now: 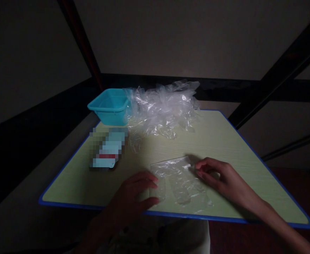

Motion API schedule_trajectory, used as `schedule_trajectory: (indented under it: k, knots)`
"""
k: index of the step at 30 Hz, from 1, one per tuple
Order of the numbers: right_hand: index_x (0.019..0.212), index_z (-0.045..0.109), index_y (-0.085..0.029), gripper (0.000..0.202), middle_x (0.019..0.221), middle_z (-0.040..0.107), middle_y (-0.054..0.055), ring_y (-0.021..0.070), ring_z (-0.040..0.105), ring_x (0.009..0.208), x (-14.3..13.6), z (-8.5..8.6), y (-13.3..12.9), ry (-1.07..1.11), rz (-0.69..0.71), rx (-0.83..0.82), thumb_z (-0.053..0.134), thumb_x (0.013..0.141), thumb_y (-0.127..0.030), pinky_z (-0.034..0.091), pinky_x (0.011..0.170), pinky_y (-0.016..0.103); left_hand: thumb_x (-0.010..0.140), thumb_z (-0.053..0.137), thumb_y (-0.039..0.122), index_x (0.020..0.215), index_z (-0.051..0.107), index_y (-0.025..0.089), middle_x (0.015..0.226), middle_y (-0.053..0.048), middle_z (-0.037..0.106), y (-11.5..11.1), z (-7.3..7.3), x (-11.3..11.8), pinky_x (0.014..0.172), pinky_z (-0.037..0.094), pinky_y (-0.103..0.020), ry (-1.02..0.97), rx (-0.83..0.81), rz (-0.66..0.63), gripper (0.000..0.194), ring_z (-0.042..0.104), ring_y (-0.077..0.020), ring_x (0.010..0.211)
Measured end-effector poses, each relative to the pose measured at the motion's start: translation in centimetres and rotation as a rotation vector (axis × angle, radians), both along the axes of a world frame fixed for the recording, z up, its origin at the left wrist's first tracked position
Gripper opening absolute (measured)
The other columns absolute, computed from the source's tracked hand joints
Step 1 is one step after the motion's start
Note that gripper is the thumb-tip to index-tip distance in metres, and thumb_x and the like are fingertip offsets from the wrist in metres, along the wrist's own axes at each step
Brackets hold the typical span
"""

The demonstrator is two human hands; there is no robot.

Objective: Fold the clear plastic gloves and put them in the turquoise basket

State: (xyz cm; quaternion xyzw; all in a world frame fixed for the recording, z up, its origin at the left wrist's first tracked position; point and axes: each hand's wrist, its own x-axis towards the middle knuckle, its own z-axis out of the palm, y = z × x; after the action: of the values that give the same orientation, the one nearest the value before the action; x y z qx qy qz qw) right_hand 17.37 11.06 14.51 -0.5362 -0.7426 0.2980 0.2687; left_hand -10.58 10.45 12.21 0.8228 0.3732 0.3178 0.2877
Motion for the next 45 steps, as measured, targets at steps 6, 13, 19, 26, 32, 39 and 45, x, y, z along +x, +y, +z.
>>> schedule_trajectory:
  k: [6, 13, 19, 26, 32, 39, 45]
  knots:
    - [0.084, 0.052, -0.019, 0.016, 0.073, 0.064, 0.005, 0.0171, 0.062, 0.065, 0.6, -1.1, -0.4, 0.012, -0.062, -0.128, 0.049, 0.081, -0.035, 0.049, 0.057, 0.029, 0.09, 0.046, 0.03, 0.132, 0.04, 0.017, 0.141, -0.013, 0.041, 2.0, -0.9, 1.3, 0.105, 0.034, -0.041, 0.256, 0.094, -0.015, 0.045, 0.036, -0.0223, 0.131]
    - [0.086, 0.048, -0.019, 0.017, 0.071, 0.059, 0.002, 0.0152, 0.059, 0.062, 0.7, -1.2, -0.6, 0.103, -0.069, -0.249, 0.053, 0.074, -0.031, 0.049, 0.055, 0.028, 0.087, 0.05, 0.037, 0.143, 0.01, 0.009, 0.15, -0.018, 0.017, 1.9, -1.8, 2.6, 0.11, 0.024, -0.044, 0.541, 0.215, -0.091, 0.075, 0.011, -0.0248, 0.139]
    - [0.083, 0.049, -0.02, 0.014, 0.067, 0.056, 0.0, 0.0135, 0.059, 0.058, 0.1, -1.0, -1.2, 0.238, -0.007, -0.356, 0.055, 0.073, -0.029, 0.048, 0.052, 0.027, 0.086, 0.049, 0.043, 0.14, 0.022, 0.008, 0.148, -0.018, 0.024, 1.9, -1.9, 2.7, 0.109, 0.025, -0.044, 0.612, 0.246, -0.092, 0.069, 0.015, -0.0257, 0.139]
    - [0.088, 0.062, -0.015, 0.023, 0.082, 0.067, 0.009, 0.0176, 0.064, 0.074, -0.9, -0.1, -0.6, -0.111, 0.029, 0.154, 0.04, 0.089, -0.024, 0.053, 0.066, 0.032, 0.087, 0.049, 0.041, 0.141, 0.016, 0.006, 0.149, -0.02, 0.018, 1.9, -1.1, 2.9, 0.11, 0.025, -0.044, 0.55, 0.258, -0.104, 0.072, 0.011, -0.0252, 0.139]
    - [0.129, 0.049, -0.011, 0.042, 0.133, 0.051, 0.015, 0.0241, 0.044, 0.125, -3.7, -2.9, 0.4, -0.406, 0.177, 0.389, 0.035, 0.09, -0.016, 0.039, 0.102, 0.048, 0.088, 0.046, 0.038, 0.139, 0.022, 0.006, 0.148, -0.019, 0.023, 1.8, -1.4, 4.1, 0.111, 0.023, -0.042, 0.529, 0.247, -0.12, 0.066, 0.012, -0.0243, 0.139]
    - [0.142, 0.026, -0.015, 0.051, 0.146, 0.03, 0.009, 0.0222, 0.025, 0.135, -3.6, -3.7, 0.2, -0.57, 0.198, 0.294, 0.033, 0.094, -0.029, 0.024, 0.108, 0.051, 0.087, 0.046, 0.042, 0.138, 0.024, 0.004, 0.148, -0.021, 0.022, 1.7, -1.6, 4.6, 0.111, 0.023, -0.044, 0.57, 0.208, -0.112, 0.068, 0.013, -0.027, 0.138]
    - [0.143, 0.024, -0.016, 0.053, 0.146, 0.028, 0.01, 0.0233, 0.024, 0.135, -2.6, -3.8, 0.1, -0.598, 0.154, 0.247, 0.03, 0.095, -0.037, 0.022, 0.108, 0.054, 0.085, 0.051, 0.043, 0.139, 0.024, 0.002, 0.148, -0.021, 0.02, 1.6, -1.6, 4.6, 0.112, 0.022, -0.042, 0.599, 0.212, -0.088, 0.073, 0.014, -0.0268, 0.138]
